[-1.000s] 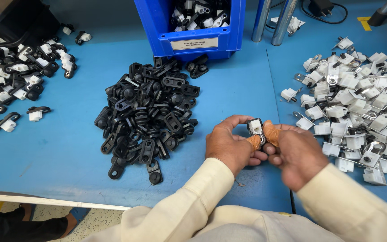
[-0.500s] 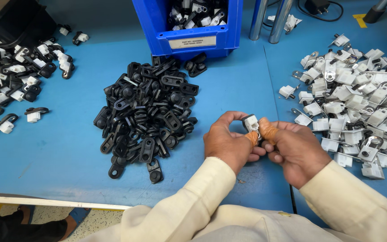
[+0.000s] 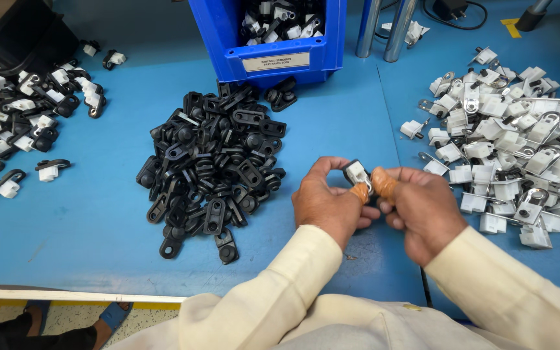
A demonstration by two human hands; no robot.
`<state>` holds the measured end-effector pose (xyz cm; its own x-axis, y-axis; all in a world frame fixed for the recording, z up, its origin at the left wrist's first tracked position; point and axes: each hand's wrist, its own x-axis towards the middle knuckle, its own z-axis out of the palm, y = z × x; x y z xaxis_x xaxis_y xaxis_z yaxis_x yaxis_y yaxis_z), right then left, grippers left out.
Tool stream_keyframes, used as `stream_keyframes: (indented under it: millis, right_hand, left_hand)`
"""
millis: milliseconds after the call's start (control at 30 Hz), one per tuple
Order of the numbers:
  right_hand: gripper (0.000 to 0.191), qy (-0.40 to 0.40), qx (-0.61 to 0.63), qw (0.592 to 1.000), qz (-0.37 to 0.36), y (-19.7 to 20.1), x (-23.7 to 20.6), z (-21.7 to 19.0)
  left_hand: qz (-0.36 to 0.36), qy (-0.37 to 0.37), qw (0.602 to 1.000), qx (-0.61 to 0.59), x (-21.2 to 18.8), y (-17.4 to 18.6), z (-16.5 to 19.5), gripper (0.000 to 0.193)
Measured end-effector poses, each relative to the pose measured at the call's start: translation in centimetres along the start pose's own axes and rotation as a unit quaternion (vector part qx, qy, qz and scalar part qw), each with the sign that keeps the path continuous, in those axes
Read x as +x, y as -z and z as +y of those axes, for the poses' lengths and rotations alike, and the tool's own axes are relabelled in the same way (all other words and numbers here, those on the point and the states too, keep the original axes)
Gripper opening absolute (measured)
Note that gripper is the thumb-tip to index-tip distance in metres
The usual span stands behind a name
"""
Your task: The person sits at a factory workbench assembling small parts. They pick a black plastic strap piece and a white plastic housing, press and fit the pieces together by hand, and place the assembled unit aside, repeating the cycle with new parts from the piles on the table.
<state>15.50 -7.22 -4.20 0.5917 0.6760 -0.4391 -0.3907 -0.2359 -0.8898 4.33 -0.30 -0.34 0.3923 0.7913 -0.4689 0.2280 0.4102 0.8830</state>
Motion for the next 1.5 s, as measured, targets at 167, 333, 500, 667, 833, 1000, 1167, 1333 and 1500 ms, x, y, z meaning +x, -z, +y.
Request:
stream_keyframes:
  millis: [167, 333, 500, 667, 833, 1000, 1167, 1333, 1500]
  right_hand:
    - [0.026, -0.051, 0.026, 0.998, 0.007, 0.1, 0.5, -0.7]
    - [0.020, -0.031, -0.030, 0.999, 0.003, 0.3, 0.0, 0.1]
    - [0.015, 0.030, -0.025, 0.997, 0.074, -0.8, 0.4, 0.7]
    - [0.028, -0.042, 0.007, 0.999, 0.010, 0.2, -0.6, 0.4]
    - [0.017, -0.003, -0.072, 0.997, -0.006, 0.8, 0.0, -0.6]
    - [0.017, 0.082, -0.248, 0.965, -0.021, 1.9, 0.3, -2.0]
    - [0.018, 0.088, -0.227, 0.969, -0.037, 1.7, 0.1, -2.0]
    - [0.017, 0.026, -0.079, 0.996, -0.045, 2.3, -0.4, -0.6]
    - [0.018, 0.151, -0.230, 0.960, 0.048, 1.5, -0.2, 1.0]
  left_hand:
    - [0.006, 0.014, 0.999, -0.030, 0.0, 0.4, 0.4, 0.040]
    - [0.000, 0.024, 0.998, -0.064, 0.0, 0.3, -0.1, 0.038]
    - [0.030, -0.014, 0.997, -0.076, 0.1, -0.4, -0.4, 0.034]
    - [-0.001, 0.037, 0.991, -0.132, 0.2, 0.0, -1.1, 0.041]
    - [-0.059, 0.057, 0.991, -0.106, 0.5, 0.5, -1.1, 0.044]
    - [-0.163, 0.037, 0.986, -0.016, 1.1, 2.9, -1.0, 0.038]
    - [-0.149, 0.030, 0.988, -0.015, 0.8, 2.5, -1.5, 0.039]
    - [-0.125, 0.022, 0.992, -0.007, -0.1, 2.0, -1.3, 0.035]
    - [-0.052, 0.065, 0.996, 0.008, -0.7, 0.7, -1.8, 0.035]
